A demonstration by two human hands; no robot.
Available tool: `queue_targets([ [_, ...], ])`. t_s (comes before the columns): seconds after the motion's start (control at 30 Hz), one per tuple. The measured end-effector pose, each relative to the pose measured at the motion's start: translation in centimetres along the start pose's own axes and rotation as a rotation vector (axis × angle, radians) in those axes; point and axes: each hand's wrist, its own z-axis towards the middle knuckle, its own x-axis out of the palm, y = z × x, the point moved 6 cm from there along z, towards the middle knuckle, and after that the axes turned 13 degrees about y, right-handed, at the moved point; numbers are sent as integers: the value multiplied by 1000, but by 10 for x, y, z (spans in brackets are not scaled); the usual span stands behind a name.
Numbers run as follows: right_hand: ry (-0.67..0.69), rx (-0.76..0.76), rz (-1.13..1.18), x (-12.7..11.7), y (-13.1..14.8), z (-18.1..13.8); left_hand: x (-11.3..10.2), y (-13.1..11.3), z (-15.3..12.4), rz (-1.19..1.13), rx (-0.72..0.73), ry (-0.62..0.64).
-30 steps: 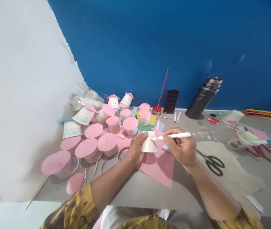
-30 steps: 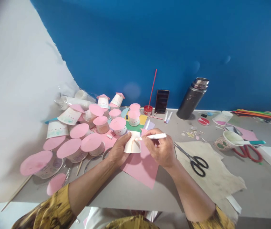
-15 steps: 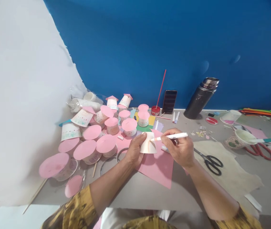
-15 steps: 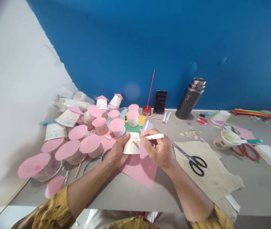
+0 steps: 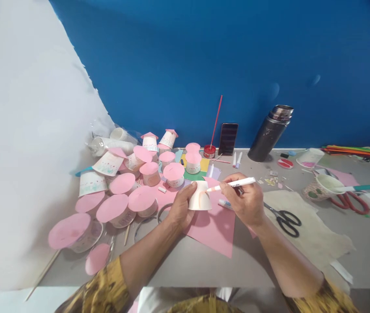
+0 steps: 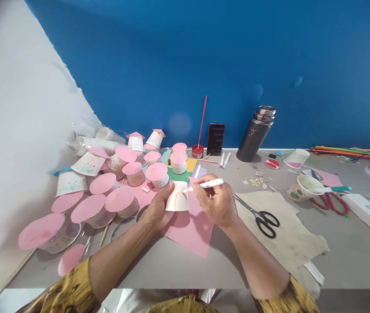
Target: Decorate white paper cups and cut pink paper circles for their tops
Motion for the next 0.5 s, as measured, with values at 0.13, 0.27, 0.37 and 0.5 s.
queue_targets([
  [0.13,8,-5,6,0,0,0,2,-1,0,-34,-18,-19],
  [0.27,-12,12,1,-2,-2,0,4,-3,-2,-82,-50,-95],
  [0.37,-23,20,7,-3,-3,-1,6,-6,-4,-97,-72,-127],
  [0.5,3,-5,21,-1,-2,0,8,-6,-4,-131,-85,-137],
])
